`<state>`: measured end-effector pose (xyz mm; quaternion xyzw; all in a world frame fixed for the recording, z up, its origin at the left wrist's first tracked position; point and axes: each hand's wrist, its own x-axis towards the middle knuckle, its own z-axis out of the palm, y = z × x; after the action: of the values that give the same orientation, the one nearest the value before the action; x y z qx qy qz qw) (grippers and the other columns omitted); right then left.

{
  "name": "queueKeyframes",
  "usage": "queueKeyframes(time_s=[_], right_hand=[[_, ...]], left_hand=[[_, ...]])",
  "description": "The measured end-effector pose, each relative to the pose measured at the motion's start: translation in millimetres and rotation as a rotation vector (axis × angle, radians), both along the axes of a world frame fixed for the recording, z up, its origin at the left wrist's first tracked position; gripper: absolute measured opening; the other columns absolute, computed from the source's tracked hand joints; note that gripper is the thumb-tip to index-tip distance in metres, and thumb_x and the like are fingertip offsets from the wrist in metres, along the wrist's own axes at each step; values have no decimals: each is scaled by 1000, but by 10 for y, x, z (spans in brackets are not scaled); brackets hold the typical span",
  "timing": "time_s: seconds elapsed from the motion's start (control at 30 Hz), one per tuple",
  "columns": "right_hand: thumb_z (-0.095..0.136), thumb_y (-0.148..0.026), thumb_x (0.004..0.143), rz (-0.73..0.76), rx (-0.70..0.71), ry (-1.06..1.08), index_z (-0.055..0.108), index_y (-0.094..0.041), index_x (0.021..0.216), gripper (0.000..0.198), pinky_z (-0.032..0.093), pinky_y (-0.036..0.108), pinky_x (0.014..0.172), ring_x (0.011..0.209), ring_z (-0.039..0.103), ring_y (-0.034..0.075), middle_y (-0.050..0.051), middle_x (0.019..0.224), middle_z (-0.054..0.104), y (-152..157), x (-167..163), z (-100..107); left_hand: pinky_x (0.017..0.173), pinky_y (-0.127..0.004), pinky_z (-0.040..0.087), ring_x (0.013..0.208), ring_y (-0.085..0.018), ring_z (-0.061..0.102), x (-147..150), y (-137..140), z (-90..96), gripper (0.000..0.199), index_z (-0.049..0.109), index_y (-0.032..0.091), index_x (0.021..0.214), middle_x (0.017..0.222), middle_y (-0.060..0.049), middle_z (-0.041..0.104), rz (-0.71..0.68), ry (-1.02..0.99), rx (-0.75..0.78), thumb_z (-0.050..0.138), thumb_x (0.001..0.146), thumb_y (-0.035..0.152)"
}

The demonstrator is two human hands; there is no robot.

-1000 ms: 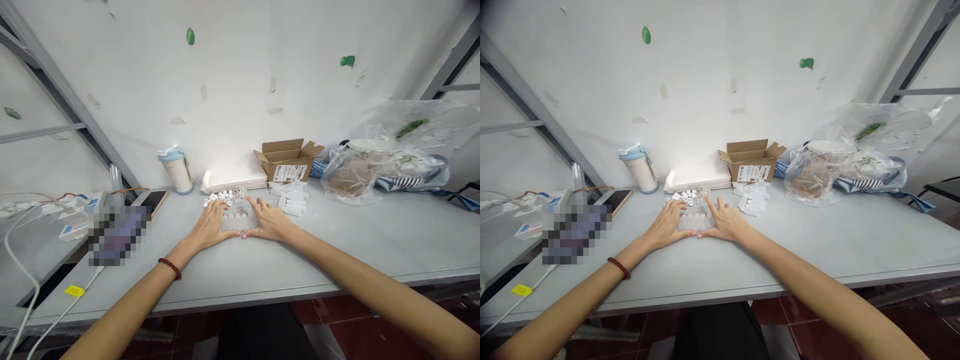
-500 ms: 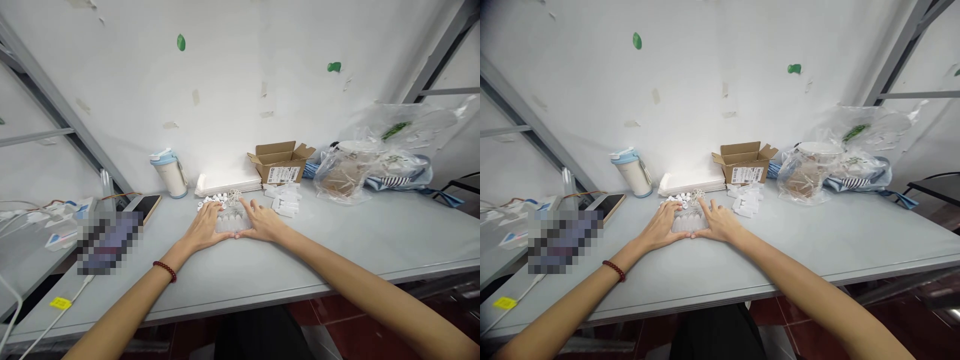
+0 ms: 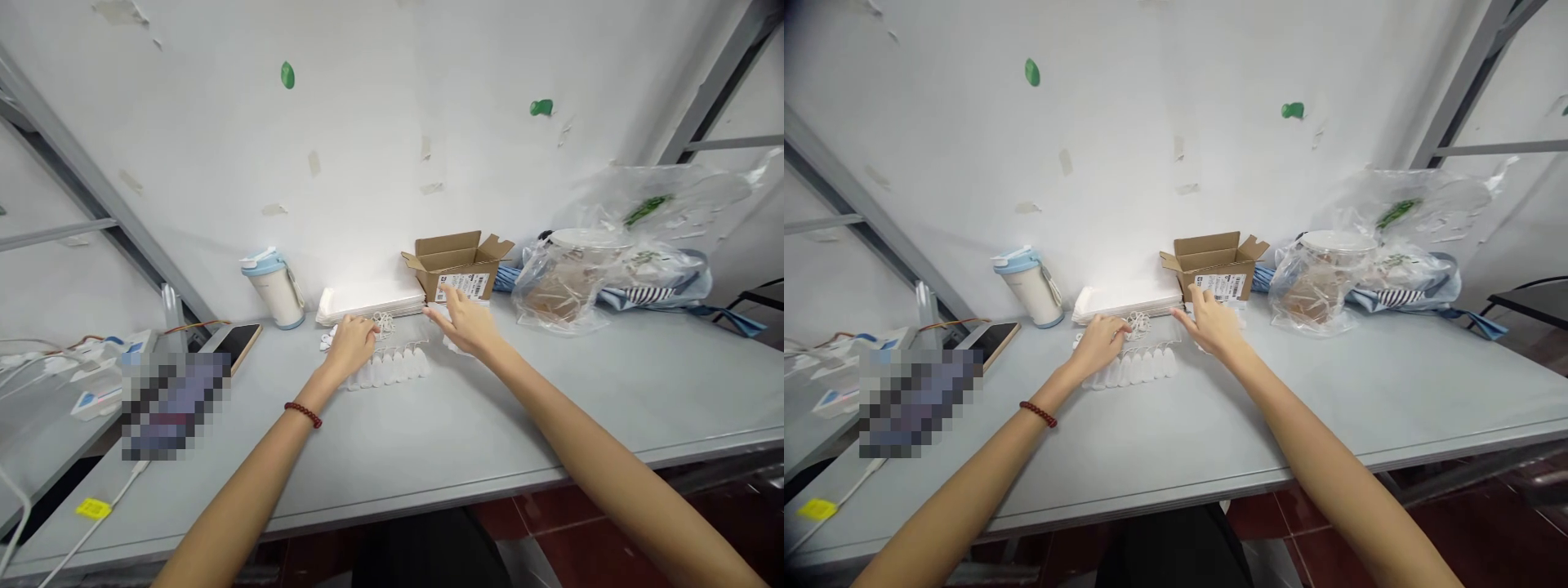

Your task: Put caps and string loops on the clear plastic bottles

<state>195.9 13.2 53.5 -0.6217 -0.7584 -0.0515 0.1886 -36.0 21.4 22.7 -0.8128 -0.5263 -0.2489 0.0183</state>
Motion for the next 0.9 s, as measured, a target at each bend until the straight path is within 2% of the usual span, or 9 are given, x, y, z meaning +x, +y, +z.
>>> queueKeyframes(time_s=[0.13,0.23,0.4,0.57,0.73,0.9], right_hand=[[31,-46,95,-56,-74,-108,47,-13,121,45,42,32,70,92,62,27,17,106,64,42,102,46],[41,-35,93,-18,-137,-188,54,-14,111,31,41,31,68,93,62,27,15,102,66,53,148,48],[53,-30,86,70,-265,-182,61,-18,100,20,40,27,65,87,62,21,10,100,67,4,190,66],[56,-25,82,70,-332,-179,61,-18,104,23,39,27,61,82,62,20,10,101,66,-116,130,112],[51,-9,78,33,-379,-333,59,-14,109,33,38,28,63,92,62,24,13,105,65,-191,65,106],[48,-4,76,10,-397,-389,58,-12,110,37,38,29,63,93,62,26,15,103,65,-188,60,87]], left_hand=[[79,-44,43,91,-30,53,57,80,-111,34,70,16,85,85,-13,68,34,122,18,38,77,10],[80,-42,43,91,-28,53,73,70,-158,33,70,16,87,84,-12,68,25,153,25,39,76,8],[84,-43,43,96,-28,52,43,28,-149,37,68,12,98,95,-13,67,17,112,-6,38,77,7],[82,-44,45,96,-29,51,-1,7,-184,41,67,15,102,98,-11,68,-10,73,-43,39,74,6],[83,-44,45,97,-29,51,-3,68,-222,41,70,15,96,97,-12,68,-2,70,-72,39,71,5],[89,-45,44,101,-28,53,-3,83,-178,46,68,13,103,103,-12,67,8,-69,-25,37,70,3]])
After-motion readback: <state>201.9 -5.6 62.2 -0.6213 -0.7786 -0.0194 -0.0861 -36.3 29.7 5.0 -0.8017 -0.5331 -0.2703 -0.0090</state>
